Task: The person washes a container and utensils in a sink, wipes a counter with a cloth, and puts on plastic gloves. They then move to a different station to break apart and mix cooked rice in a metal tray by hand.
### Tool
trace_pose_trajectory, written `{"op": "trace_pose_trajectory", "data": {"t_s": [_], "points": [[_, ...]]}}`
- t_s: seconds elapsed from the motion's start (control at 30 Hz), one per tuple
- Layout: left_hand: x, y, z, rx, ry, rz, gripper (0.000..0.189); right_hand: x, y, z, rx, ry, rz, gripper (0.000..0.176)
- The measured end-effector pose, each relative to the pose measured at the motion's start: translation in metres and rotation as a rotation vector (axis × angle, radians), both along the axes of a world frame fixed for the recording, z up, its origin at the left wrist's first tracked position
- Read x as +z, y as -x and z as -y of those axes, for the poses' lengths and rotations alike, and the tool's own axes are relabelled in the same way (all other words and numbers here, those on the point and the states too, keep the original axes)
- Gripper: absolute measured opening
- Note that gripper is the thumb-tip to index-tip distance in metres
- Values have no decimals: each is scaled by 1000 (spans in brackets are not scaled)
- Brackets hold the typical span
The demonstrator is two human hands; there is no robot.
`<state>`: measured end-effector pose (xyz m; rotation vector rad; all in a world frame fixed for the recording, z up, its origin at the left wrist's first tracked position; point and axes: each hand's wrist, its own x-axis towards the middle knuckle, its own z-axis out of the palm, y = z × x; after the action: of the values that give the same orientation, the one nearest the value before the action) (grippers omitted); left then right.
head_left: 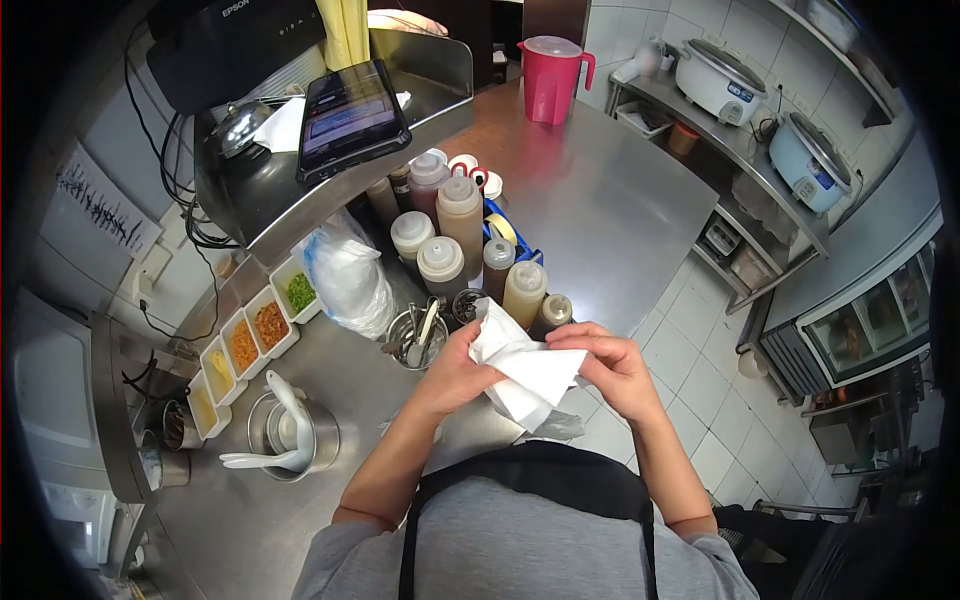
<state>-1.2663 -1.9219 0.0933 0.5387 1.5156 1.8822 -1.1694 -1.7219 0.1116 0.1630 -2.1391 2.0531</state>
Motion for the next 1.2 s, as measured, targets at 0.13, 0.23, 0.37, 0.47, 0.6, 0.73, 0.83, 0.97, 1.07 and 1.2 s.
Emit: {"op": "trace_pose_trajectory", "data": {"t_s": [0.13,0.23,0.37,0.47,0.6,0.73,0.83,0.97,1.07,1.2], "points": [[12,-4,6,-115,-28,-49,50,-1,0,-7,-146,-3,31,17],[-4,4,21,-135,-164,152,53,0,3,-14,-260,161,93,15],[-33,6,26,24,-364,399,49,12,2,-13,-319,379,131,13],[-38,4,16,2,-465,542,44,11,0,-11,-269,462,94,10],[-58,-4,7,-3,-502,650,44,-9,-2,-9,-206,353,4,8],[-49,-10,0,-22,-514,631,47,-17,-2,-6,-102,432,37,10],[-28,-13,-2,-67,-677,769,55,-11,-4,-2,-224,-17,8,18],[-14,-18,-6,-47,-744,759,85,-11,-5,8,-287,14,14,36],[-16,-20,-9,-5,-761,711,94,-15,-6,11,-267,3,2,42],[-22,-19,-10,44,-753,676,98,-5,-10,18,-188,199,2,41]]}}
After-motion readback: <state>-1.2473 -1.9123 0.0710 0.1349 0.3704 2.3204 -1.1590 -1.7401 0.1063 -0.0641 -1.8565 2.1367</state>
